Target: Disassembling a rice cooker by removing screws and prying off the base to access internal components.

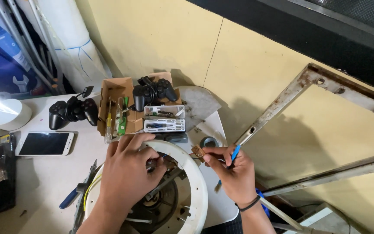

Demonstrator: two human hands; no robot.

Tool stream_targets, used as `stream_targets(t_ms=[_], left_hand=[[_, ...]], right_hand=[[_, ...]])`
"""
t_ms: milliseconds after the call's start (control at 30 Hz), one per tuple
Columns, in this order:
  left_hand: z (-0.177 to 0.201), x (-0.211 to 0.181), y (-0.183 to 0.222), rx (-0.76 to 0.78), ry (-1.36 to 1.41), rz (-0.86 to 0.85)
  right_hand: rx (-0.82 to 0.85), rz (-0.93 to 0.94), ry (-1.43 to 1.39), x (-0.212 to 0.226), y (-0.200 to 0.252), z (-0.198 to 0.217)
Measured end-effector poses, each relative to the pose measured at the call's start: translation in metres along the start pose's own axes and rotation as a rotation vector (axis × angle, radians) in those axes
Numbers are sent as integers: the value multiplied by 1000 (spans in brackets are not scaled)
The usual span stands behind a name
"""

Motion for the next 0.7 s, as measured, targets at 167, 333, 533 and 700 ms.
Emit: stream_targets(t_ms=[167,333,533,700], left_hand=[[-1,0,0,12,12,-8],[-4,2,1,60,13,19],[1,0,1,77,-21,36],[3,-1,1,76,-43,41]], right_hand=[[-10,-25,-46,-15,0,2],[11,-23,-206,-20,-8,1],[95,62,-137,3,2,-10],[19,150,3,9,15,-14]])
Point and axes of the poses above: each hand's wrist, its own y-axis away from the middle knuckle, its own z-axis out of the back of the hand, x = y × z, the point moved 5 cm from there along -y, towards the middle knuckle, and after that the axes turned 7 degrees about x, right-handed, at the moved point
